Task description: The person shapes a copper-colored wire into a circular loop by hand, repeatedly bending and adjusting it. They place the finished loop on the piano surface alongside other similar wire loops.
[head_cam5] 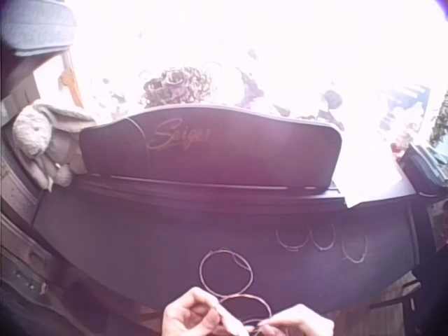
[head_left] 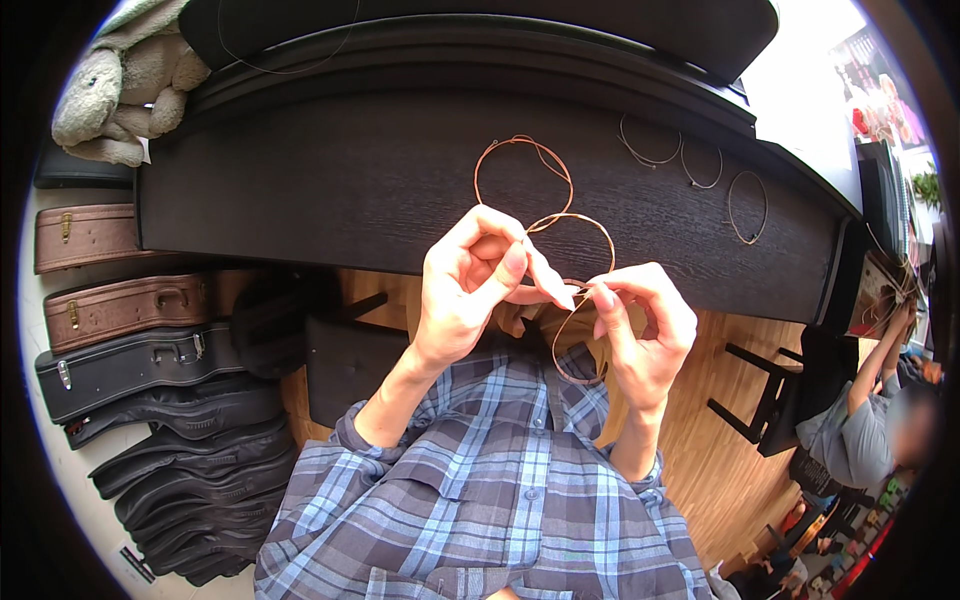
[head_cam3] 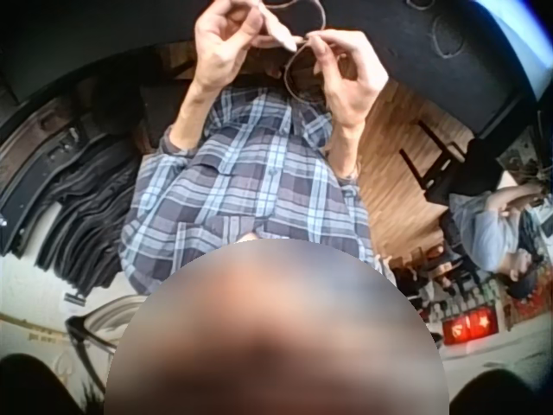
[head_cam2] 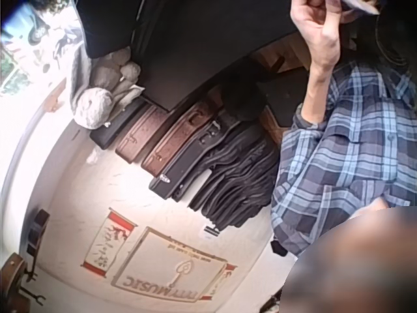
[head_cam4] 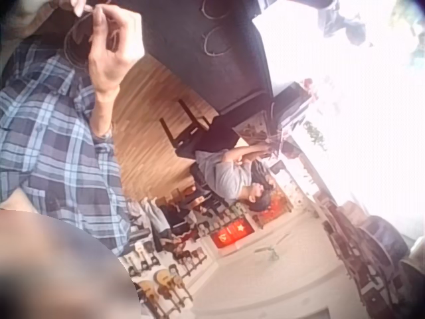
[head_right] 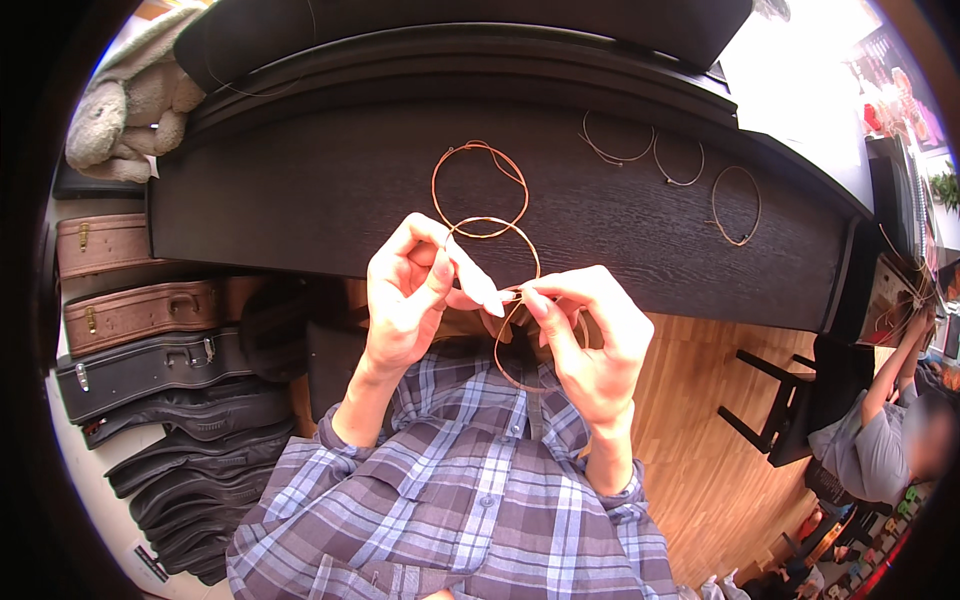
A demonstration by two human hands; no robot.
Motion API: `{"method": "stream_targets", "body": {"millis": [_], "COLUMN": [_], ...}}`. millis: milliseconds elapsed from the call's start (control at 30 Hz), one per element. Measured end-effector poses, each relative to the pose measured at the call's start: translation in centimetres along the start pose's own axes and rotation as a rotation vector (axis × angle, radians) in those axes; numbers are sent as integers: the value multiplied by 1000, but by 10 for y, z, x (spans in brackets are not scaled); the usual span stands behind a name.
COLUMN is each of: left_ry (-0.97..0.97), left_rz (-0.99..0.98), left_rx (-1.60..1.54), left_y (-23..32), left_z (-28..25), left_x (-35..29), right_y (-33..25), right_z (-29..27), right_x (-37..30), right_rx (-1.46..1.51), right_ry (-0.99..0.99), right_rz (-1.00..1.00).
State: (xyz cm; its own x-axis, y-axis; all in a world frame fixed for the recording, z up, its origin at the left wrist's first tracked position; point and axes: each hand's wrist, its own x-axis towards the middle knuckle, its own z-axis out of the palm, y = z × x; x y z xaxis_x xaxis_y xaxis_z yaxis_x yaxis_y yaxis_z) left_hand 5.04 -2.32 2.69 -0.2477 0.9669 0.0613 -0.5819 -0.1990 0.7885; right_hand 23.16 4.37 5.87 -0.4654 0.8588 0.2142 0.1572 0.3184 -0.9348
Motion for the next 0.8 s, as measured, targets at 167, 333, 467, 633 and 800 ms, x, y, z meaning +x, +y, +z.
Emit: {"method": "stream_targets", "body": {"millis": [167, 333, 467, 633, 800], "left_ry": [-1, -2, 6, 25, 3], "left_rz": [-2, -21, -17, -11, -20], "left_rx": [4, 0, -15, 6, -25], "left_y": [1, 2, 1, 0, 0], "left_z": [2, 3, 3, 3, 3], "left_x": [1, 1, 1, 0, -1], "right_y": [1, 1, 3, 4, 2], "right_z": [4, 3, 2, 4, 6], "right_x": [-1, -1, 0, -1, -3], "right_rx": [-3, -53, -125, -123, 71], "right_ry": [42, 48, 57, 50, 83], "right_rz": [-13, -72, -108, -105, 90]}}
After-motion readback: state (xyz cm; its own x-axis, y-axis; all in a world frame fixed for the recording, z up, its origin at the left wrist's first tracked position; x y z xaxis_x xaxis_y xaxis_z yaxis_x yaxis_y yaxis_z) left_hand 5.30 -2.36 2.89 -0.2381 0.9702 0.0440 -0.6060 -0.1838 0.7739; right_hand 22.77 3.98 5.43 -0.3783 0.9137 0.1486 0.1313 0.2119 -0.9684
